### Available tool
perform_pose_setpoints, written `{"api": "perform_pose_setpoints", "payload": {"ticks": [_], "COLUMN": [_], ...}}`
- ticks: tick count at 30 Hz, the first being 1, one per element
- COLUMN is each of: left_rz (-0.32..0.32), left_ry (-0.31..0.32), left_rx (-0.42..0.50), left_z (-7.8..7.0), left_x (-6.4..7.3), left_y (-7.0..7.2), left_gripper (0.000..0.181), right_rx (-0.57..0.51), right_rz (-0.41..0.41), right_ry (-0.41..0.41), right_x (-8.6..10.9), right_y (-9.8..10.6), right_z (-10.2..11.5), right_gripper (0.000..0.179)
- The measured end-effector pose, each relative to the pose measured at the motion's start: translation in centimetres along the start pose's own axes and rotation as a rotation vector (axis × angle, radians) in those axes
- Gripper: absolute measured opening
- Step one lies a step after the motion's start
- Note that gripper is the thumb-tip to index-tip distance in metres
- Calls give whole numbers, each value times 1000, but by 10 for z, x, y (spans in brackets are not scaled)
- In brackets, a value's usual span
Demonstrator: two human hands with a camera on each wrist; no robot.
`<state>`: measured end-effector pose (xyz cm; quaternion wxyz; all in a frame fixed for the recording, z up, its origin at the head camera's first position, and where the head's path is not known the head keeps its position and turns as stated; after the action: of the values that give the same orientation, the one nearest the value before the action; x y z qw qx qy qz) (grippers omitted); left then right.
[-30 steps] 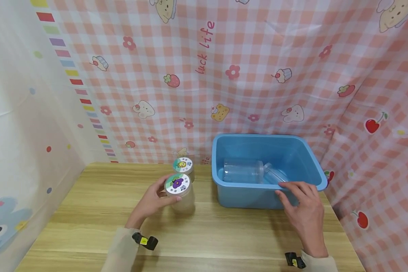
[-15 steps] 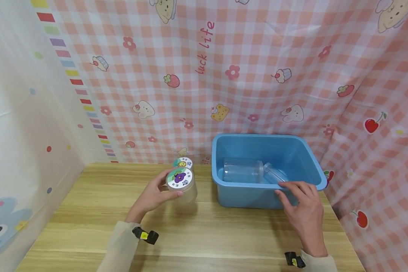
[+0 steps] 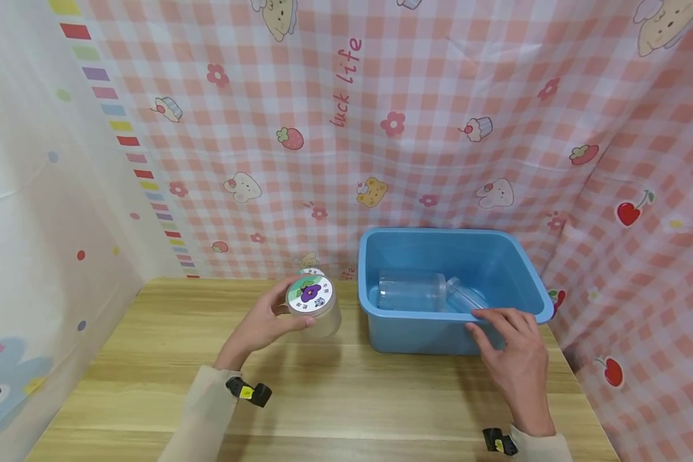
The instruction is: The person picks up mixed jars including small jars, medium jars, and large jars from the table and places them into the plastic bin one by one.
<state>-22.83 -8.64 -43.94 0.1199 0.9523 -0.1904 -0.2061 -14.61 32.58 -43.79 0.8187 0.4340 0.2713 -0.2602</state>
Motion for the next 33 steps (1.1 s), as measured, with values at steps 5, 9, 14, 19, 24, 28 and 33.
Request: {"api": "perform_pose_setpoints", "payload": {"ticks": [5, 9, 14, 19, 24, 28, 33], "left_rz": [20, 33, 36, 25, 25, 29, 39], "left_ry": [-39, -59, -68, -110, -130, -134, -133], "left_rx": [1, 6, -1, 7, 16, 43, 73], "left_z": [-9, -14, -18, -22, -26, -30, -36], "left_x": [-7, -11, -15, -20, -24, -28, -34], "left_y": [-1, -1, 1, 2, 1, -1, -3], "left_gripper": [81, 79, 79, 77, 73, 72, 72], "right_rx": [-2, -2, 1, 2, 4, 0, -3], "right_rz": [0, 1, -2, -5, -5, -5, -4], "right_ry": [0, 1, 2, -2, -7, -10, -11], "right_x": [1, 1, 1, 0, 0, 0, 0], "right_y": [0, -1, 0, -1, -1, -1, -1], "right_z": [-1, -1, -2, -1, 0, 0, 0], "right_gripper": [36, 38, 39, 36, 35, 36, 37]}}
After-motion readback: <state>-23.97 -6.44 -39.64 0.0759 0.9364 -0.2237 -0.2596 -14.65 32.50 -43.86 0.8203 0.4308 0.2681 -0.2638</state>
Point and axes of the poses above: each hand's wrist, its own x-axis away from the middle knuckle, its own y-axis out of the back of the hand, z = x × y, the point moved 1 cm from there along -x, towards the middle knuckle, and after that the axes turned 12 degrees about -y, right-handed, at the moved point
